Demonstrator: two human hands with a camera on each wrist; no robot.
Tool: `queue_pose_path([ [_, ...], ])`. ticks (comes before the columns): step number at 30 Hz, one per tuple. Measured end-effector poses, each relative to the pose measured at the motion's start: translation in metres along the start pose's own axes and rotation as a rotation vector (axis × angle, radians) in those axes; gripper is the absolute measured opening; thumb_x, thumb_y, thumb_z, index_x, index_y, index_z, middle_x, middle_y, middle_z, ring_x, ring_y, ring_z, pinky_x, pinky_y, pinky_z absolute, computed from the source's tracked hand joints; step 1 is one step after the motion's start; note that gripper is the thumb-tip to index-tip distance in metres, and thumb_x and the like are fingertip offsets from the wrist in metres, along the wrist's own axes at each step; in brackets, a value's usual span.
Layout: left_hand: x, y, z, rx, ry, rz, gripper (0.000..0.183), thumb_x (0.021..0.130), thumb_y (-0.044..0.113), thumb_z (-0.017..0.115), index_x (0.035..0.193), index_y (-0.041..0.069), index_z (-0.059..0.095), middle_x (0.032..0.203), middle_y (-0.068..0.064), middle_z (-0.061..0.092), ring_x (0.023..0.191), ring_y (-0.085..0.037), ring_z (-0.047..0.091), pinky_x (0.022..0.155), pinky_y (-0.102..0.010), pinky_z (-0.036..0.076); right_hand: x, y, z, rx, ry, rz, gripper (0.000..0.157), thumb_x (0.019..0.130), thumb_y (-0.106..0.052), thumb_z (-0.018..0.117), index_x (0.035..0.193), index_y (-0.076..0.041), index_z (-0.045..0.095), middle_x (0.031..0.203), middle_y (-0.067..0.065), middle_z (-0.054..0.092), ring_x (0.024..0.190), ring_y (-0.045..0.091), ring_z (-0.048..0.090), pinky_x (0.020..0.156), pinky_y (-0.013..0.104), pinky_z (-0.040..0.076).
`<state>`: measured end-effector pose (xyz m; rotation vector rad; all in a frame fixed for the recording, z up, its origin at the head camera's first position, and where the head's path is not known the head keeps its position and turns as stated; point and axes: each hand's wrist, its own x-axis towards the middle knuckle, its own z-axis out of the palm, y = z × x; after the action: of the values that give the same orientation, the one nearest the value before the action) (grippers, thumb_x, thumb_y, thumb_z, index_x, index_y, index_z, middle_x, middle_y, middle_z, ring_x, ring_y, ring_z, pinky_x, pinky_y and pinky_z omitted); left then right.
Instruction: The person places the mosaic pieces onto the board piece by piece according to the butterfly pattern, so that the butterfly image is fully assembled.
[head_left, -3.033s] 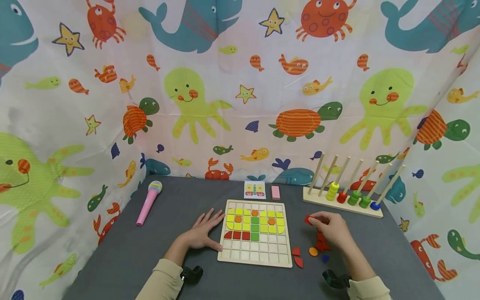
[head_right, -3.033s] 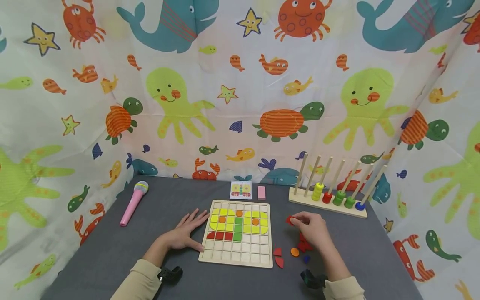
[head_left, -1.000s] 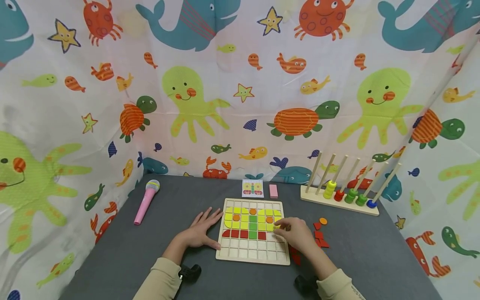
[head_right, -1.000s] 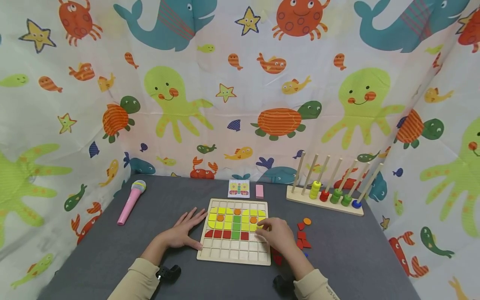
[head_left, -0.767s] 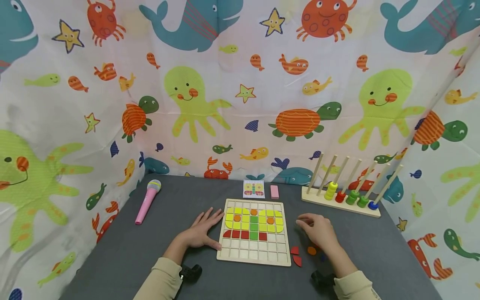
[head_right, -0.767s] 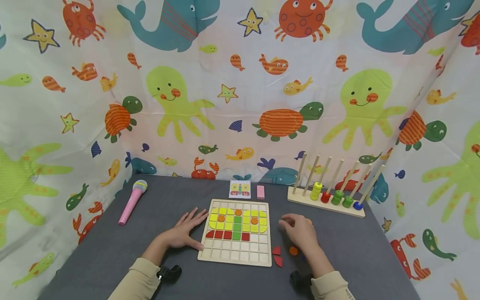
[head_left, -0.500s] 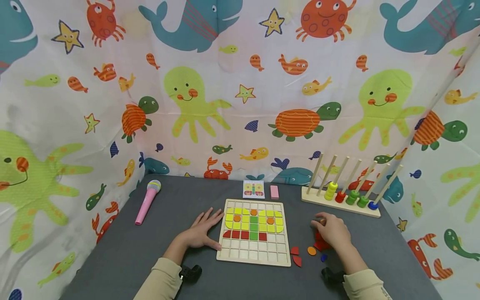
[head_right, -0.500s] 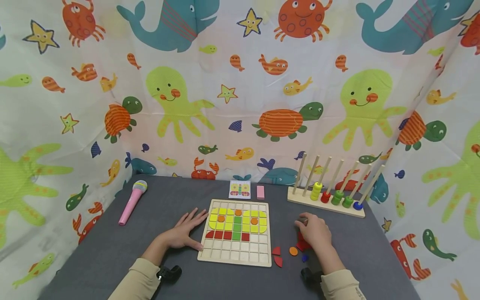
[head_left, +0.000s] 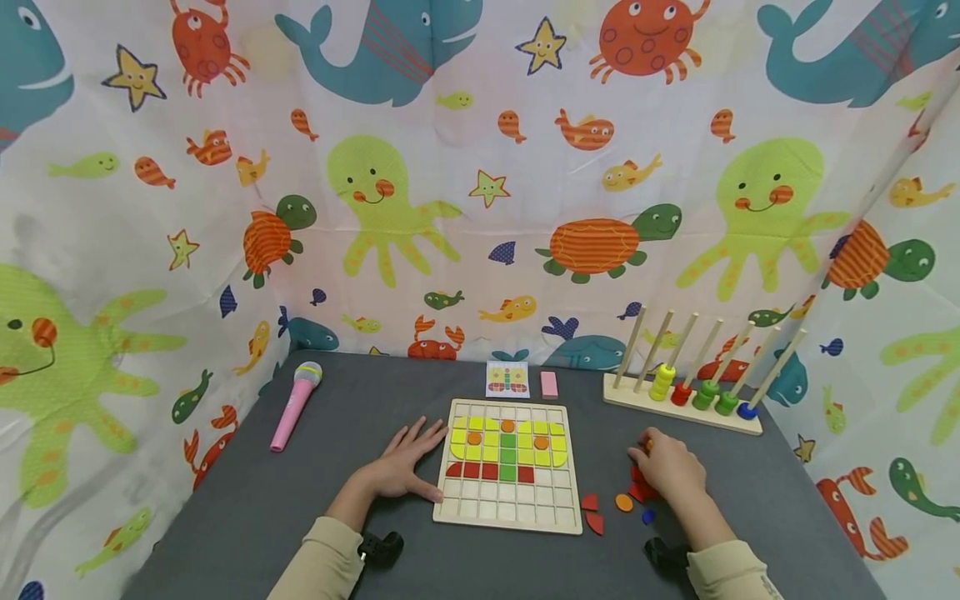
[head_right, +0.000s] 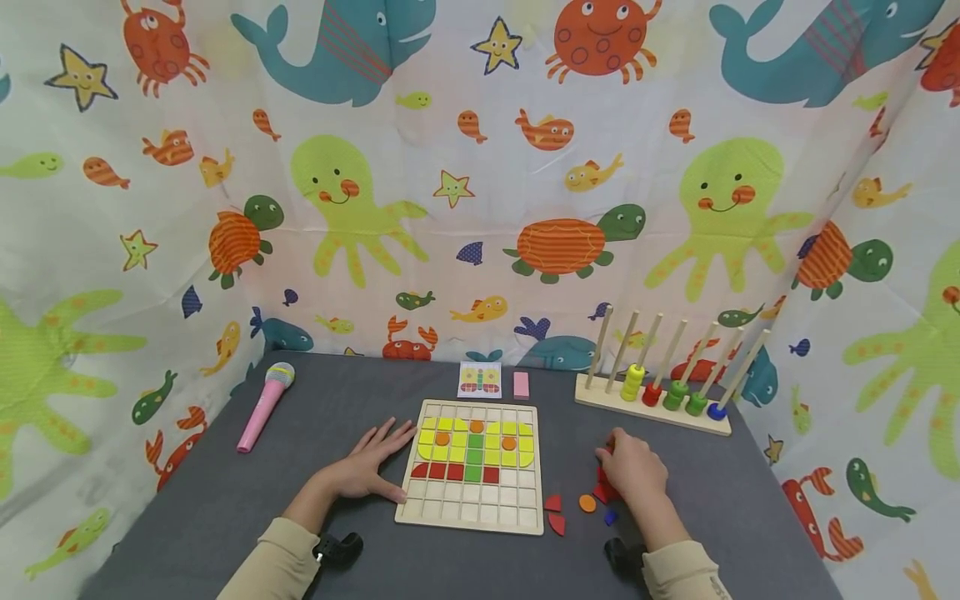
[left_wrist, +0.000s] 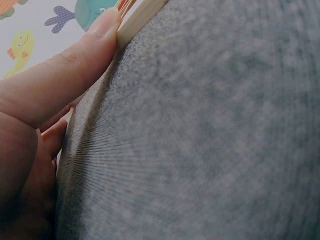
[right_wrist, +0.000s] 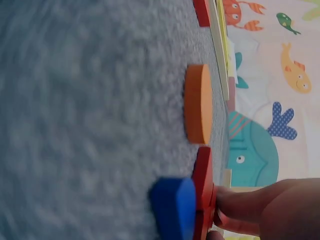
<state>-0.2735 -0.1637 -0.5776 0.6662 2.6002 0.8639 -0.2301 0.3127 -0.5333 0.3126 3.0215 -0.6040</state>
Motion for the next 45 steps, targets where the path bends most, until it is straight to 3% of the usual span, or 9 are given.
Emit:
queue_pose_path([
  [7, 0.002, 0.002, 0.001, 0.002, 0.01, 0.018, 0.123, 0.066, 0.069, 0.082, 0.163, 0.027, 0.02, 0.171, 0.004, 0.011, 0.158, -0.029, -0.007, 0.121, -0.064, 0.001, 0.0, -0.005, 0.002, 0.082, 0.068, -0.057, 0.028, 0.089, -0.019, 0.078, 0.106, -0.001, 0.067, 0.091, 0.015, 0.07, 0.074, 0.027, 0.062, 0.065, 0.047, 0.052],
  [11, 0.0, 0.004, 0.001, 0.0, 0.013, 0.01, 0.123, 0.066, 0.069, 0.082, 0.163, 0.026, 0.021, 0.171, 0.001, 0.011, 0.157, -0.033, -0.006, 0.12, -0.066, 0.002, 0.001, -0.01, 0.002, 0.168, 0.084, -0.041, 0.026, 0.085, -0.022, 0.082, 0.097, -0.004, 0.068, 0.086, 0.009, 0.07, 0.073, 0.023, 0.061, 0.065, 0.041, 0.051],
  [16, -0.004, 0.007, -0.002, -0.021, 0.016, 0.009, 0.121, 0.066, 0.067, 0.083, 0.163, 0.026, 0.022, 0.171, -0.002, 0.013, 0.157, -0.036, -0.005, 0.118, -0.069, 0.002, 0.0, -0.027, 0.003, 0.235, 0.05, -0.053, 0.024, 0.087, -0.029, 0.081, 0.092, -0.01, 0.068, 0.086, 0.006, 0.07, 0.072, 0.02, 0.057, 0.06, 0.032, 0.046],
  [24, -0.007, 0.009, -0.003, -0.036, 0.011, 0.023, 0.12, 0.068, 0.068, 0.082, 0.163, 0.027, 0.022, 0.171, -0.001, 0.012, 0.156, -0.037, -0.005, 0.118, -0.069, 0.001, -0.016, -0.07, 0.011, 0.346, -0.013, -0.148, 0.02, 0.088, -0.026, 0.08, 0.094, -0.011, 0.067, 0.08, 0.001, 0.069, 0.068, 0.017, 0.055, 0.058, 0.029, 0.046],
  [30, -0.006, 0.007, -0.003, -0.034, 0.007, -0.002, 0.122, 0.066, 0.068, 0.083, 0.163, 0.027, 0.022, 0.171, -0.001, 0.012, 0.157, -0.036, -0.006, 0.118, -0.069, 0.0, -0.03, -0.094, 0.022, 0.374, -0.049, -0.244, 0.013, 0.094, -0.02, 0.073, 0.104, -0.014, 0.078, 0.096, 0.0, 0.074, 0.077, 0.016, 0.056, 0.064, 0.029, 0.048],
  [35, -0.005, 0.005, -0.002, -0.021, 0.004, -0.017, 0.123, 0.065, 0.069, 0.083, 0.163, 0.028, 0.021, 0.171, 0.003, 0.01, 0.157, -0.032, -0.008, 0.12, -0.067, 0.001, -0.035, -0.104, 0.031, 0.367, -0.114, -0.309, 0.015, 0.094, -0.015, 0.071, 0.107, -0.016, 0.08, 0.1, -0.002, 0.073, 0.082, 0.014, 0.057, 0.071, 0.03, 0.049],
  [40, -0.002, 0.002, -0.002, -0.009, -0.003, -0.011, 0.123, 0.066, 0.069, 0.082, 0.163, 0.03, 0.019, 0.171, 0.007, 0.008, 0.158, -0.028, -0.009, 0.121, -0.065, 0.0, -0.038, -0.108, 0.038, 0.415, -0.169, -0.302, 0.014, 0.094, -0.016, 0.073, 0.107, -0.016, 0.077, 0.096, -0.004, 0.072, 0.081, 0.015, 0.056, 0.072, 0.029, 0.049],
  [45, -0.001, 0.001, -0.001, -0.007, 0.001, -0.006, 0.122, 0.066, 0.069, 0.082, 0.163, 0.03, 0.019, 0.171, 0.008, 0.008, 0.157, -0.026, -0.009, 0.121, -0.064, 0.0, -0.037, -0.105, 0.038, 0.412, -0.159, -0.29, 0.013, 0.095, -0.016, 0.071, 0.106, -0.017, 0.078, 0.102, -0.002, 0.073, 0.084, 0.016, 0.056, 0.073, 0.03, 0.049],
])
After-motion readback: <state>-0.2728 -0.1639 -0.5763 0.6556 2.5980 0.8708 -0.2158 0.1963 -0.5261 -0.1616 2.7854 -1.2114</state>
